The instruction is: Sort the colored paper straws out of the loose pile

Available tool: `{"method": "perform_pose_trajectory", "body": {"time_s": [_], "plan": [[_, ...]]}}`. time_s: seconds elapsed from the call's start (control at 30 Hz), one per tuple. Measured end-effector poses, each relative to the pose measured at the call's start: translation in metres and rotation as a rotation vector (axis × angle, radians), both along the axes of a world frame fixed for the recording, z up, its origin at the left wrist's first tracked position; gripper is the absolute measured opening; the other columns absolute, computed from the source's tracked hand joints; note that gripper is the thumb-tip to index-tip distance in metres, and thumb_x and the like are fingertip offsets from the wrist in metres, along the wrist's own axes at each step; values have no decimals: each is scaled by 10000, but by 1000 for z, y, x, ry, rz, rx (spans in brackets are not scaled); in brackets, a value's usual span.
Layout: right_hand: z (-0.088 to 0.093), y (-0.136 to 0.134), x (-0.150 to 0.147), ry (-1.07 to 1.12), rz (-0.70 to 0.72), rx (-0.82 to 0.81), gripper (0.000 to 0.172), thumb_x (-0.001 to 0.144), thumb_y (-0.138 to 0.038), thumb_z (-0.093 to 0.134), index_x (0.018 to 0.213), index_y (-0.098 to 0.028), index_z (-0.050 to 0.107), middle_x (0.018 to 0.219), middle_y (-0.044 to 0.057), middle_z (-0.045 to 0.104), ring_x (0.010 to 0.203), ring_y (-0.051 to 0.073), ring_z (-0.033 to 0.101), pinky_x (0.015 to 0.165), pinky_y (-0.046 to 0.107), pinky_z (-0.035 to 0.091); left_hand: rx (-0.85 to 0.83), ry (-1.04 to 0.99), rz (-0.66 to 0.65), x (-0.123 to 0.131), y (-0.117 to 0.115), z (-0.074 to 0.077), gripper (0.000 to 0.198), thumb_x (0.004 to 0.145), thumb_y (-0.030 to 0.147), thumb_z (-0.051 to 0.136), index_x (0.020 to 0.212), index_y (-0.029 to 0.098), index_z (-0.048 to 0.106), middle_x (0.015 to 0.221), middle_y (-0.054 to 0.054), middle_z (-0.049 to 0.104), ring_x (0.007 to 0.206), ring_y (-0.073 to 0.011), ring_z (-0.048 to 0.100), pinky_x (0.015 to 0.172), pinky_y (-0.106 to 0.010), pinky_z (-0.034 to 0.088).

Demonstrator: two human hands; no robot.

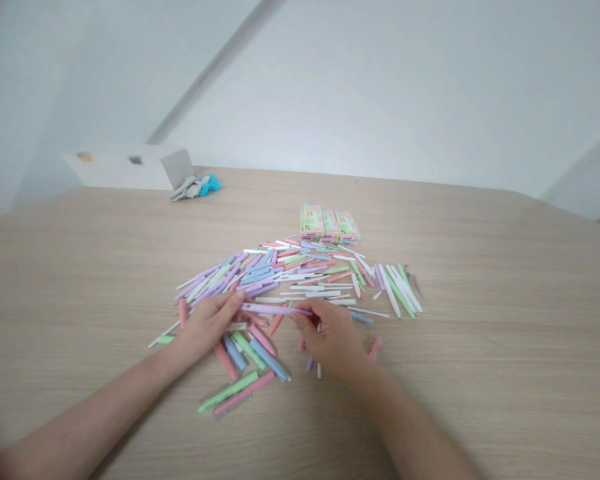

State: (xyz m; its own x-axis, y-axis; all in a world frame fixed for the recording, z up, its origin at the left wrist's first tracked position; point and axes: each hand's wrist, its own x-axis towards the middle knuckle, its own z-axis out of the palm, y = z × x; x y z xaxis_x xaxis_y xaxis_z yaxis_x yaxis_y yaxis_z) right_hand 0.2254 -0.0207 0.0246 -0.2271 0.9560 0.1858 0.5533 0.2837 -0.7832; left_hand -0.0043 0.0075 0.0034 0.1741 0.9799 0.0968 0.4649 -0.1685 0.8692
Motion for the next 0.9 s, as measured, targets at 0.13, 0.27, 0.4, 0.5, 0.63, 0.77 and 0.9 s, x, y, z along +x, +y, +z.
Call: {"method": "perform_pose_trajectory", "body": {"time_s": [0.13, 0.27, 0.4, 0.5, 0.63, 0.77, 0.9], "plan": [[0, 0, 0, 10, -9, 4, 156, 875, -307, 501, 878, -203, 617, 542, -30, 630, 518, 125, 604, 568, 228, 443, -149, -195, 50, 0, 5, -5, 435, 827, 533, 467, 613, 162, 544, 418, 57, 398, 372, -87, 341, 384, -201, 233], [1, -1, -2, -2, -37, -20, 140, 858, -270, 512, 877, -198, 631, 521, -36, 617, 485, 115, 579, 526, 211, 429, -220, -371, 0, 0, 8, -13, 377, 807, 505, 535, 647, 166, 497, 440, 76, 364, 348, -53, 270, 355, -175, 179], [2, -2, -5, -3, -61, -35, 137, 846, -259, 521, 863, -194, 640, 519, -42, 606, 453, 100, 549, 477, 192, 401, -243, -469, -39, 0, 9, -17, 349, 810, 484, 557, 686, 166, 485, 471, 79, 375, 352, -39, 259, 347, -158, 177], [3, -2, -6, 21, -72, -63, 143, 846, -265, 516, 847, -188, 636, 533, -41, 606, 443, 91, 544, 460, 184, 394, -204, -456, -26, 1, 8, -17, 328, 816, 473, 556, 719, 164, 504, 481, 77, 388, 357, -39, 280, 348, -151, 197], [2, -1, -7, 69, -76, -106, 151, 845, -277, 515, 823, -180, 630, 543, -39, 598, 455, 92, 555, 459, 182, 397, -145, -418, -11, 1, 8, -18, 301, 827, 461, 540, 782, 163, 533, 496, 70, 419, 361, -43, 299, 348, -150, 214], [2, -1, -7, 106, -80, -149, 156, 838, -290, 522, 821, -176, 628, 539, -39, 588, 453, 97, 557, 455, 189, 397, -94, -353, 20, 0, 7, -19, 291, 839, 449, 523, 802, 163, 556, 480, 66, 424, 372, -53, 315, 361, -156, 239], [0, 2, -6, 133, -72, -171, 163, 844, -297, 513, 827, -173, 618, 535, -38, 589, 458, 105, 566, 465, 197, 404, -66, -280, 40, 1, 6, -16, 294, 842, 445, 513, 805, 160, 569, 485, 63, 427, 387, -60, 326, 373, -159, 258]]}}
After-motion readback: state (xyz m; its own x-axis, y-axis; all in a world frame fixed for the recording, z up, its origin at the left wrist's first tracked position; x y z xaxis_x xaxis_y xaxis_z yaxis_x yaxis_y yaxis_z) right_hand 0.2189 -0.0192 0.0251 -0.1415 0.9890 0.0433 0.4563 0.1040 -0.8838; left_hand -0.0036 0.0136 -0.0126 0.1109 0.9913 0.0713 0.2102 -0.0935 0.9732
